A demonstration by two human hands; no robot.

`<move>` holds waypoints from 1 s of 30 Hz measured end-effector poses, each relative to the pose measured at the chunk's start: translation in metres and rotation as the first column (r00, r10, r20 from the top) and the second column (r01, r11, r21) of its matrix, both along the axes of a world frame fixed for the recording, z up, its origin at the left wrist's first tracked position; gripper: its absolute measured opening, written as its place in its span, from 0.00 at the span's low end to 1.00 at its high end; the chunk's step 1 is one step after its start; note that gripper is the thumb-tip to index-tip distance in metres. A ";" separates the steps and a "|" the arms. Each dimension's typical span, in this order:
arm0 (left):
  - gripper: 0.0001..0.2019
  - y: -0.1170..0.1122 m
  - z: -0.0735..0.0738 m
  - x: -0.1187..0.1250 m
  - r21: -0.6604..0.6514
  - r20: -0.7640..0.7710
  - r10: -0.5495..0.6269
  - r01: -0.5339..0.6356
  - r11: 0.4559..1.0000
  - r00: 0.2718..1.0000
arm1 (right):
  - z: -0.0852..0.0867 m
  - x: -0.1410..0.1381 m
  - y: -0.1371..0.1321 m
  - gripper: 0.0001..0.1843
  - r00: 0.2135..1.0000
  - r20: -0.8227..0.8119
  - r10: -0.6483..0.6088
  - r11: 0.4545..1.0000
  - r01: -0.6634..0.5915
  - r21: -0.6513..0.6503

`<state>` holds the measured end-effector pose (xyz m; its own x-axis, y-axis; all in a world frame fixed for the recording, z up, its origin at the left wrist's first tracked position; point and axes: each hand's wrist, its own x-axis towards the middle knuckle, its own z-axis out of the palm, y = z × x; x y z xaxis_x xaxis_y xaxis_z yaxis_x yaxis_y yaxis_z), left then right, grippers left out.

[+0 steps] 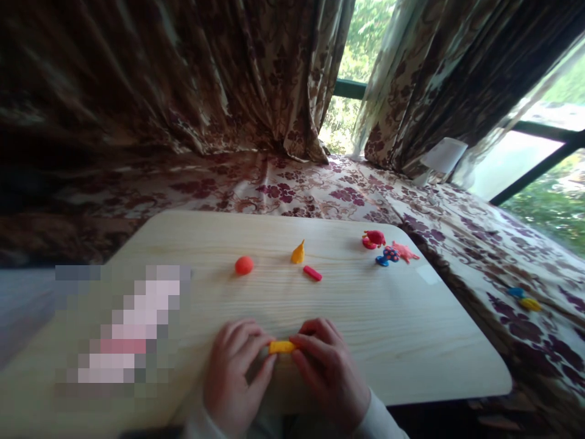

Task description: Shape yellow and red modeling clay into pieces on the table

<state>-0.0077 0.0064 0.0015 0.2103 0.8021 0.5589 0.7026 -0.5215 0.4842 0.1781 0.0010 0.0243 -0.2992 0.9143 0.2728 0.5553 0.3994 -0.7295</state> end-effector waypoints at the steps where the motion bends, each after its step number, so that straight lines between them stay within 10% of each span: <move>1: 0.05 -0.001 -0.001 0.000 -0.014 -0.016 -0.007 0.007 1.000 1.000 | 0.000 -0.001 -0.001 0.11 1.000 0.023 0.006 1.000 -0.006 0.009; 30: 0.09 -0.002 -0.004 -0.011 0.017 -0.151 -0.100 0.104 0.994 0.983 | 0.002 0.002 0.005 0.09 0.996 0.081 0.048 0.999 -0.049 0.013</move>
